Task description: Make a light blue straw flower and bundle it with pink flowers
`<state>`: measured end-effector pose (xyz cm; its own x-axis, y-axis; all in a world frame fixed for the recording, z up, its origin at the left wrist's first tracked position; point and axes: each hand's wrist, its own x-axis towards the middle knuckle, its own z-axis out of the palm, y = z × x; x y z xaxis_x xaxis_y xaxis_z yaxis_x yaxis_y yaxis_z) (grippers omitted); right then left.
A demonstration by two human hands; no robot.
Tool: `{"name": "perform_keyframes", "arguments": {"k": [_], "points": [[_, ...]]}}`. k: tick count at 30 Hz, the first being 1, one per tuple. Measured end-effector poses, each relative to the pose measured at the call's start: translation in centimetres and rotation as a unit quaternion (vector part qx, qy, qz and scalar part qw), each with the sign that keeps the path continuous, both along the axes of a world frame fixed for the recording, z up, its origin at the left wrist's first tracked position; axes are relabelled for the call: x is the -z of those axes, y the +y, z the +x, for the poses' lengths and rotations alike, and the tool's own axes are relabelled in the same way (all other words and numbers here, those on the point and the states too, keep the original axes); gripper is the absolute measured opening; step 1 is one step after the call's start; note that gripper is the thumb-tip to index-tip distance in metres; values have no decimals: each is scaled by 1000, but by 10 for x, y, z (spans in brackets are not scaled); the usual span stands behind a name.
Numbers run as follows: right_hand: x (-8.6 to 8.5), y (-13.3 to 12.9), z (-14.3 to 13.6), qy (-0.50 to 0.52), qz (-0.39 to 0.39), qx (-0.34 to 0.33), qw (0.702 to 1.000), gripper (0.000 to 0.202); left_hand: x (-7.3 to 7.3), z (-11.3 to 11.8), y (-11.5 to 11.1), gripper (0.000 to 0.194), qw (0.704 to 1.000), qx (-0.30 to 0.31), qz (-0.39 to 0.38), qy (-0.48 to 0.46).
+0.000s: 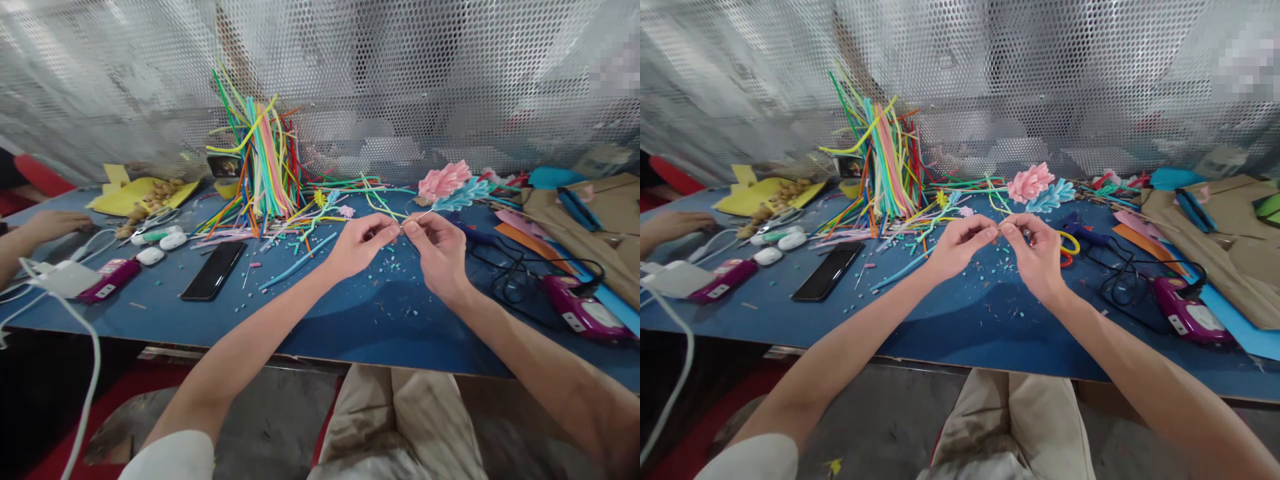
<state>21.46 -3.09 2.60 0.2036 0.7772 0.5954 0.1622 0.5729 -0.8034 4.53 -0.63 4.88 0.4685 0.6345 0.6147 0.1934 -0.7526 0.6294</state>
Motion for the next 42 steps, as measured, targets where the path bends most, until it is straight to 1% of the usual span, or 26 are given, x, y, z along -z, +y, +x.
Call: {"name": "perform_keyframes", "arguments": {"k": [1, 3, 4, 6, 10, 14, 16, 19, 21, 24, 28, 33, 35, 37, 42], "points": [[1, 1, 0, 17, -11, -5, 1000, 23, 2, 0, 0, 19, 999, -25, 42, 14], [2, 3, 0, 47, -31, -13, 998, 24, 6, -1, 0, 14, 986, -77, 140, 39], [2, 4, 0, 58, -39, -17, 997, 24, 8, -1, 0, 15, 977, -94, 185, 48], [2, 4, 0, 77, -50, -22, 996, 24, 13, -1, 1, 18, 960, -108, 252, 59], [-2, 1, -2, 108, -55, -34, 992, 20, 21, -3, 7, 18, 937, -124, 322, 48], [-3, -2, -6, 107, -46, -35, 993, 13, 25, -4, 14, 22, 917, -144, 372, 28], [-3, -2, -7, 117, -45, -31, 992, 13, 26, -3, 14, 22, 911, -149, 383, 10], [-1, 0, -7, 145, -54, -18, 988, 23, 25, -1, 12, 20, 914, -155, 375, -2], [0, 0, -7, 156, -60, -31, 985, 25, 25, 0, 10, 18, 917, -158, 365, -1], [0, 1, -7, 169, -63, -67, 981, 20, 24, 0, 9, 17, 916, -160, 368, 0], [1, 0, -9, 171, -59, -78, 980, 19, 25, -4, 12, 16, 907, -169, 383, 40], [1, -4, -13, 152, -36, -46, 987, 26, 26, -11, 16, 19, 884, -184, 419, 93], [2, -4, -14, 164, -21, -55, 985, 29, 26, -11, 16, 18, 877, -183, 434, 96], [3, -3, -15, 173, -12, -74, 982, 32, 27, -11, 16, 16, 877, -185, 432, 99], [6, -2, -14, 142, -18, -94, 985, 33, 28, -12, 16, 14, 876, -202, 426, 104]]}}
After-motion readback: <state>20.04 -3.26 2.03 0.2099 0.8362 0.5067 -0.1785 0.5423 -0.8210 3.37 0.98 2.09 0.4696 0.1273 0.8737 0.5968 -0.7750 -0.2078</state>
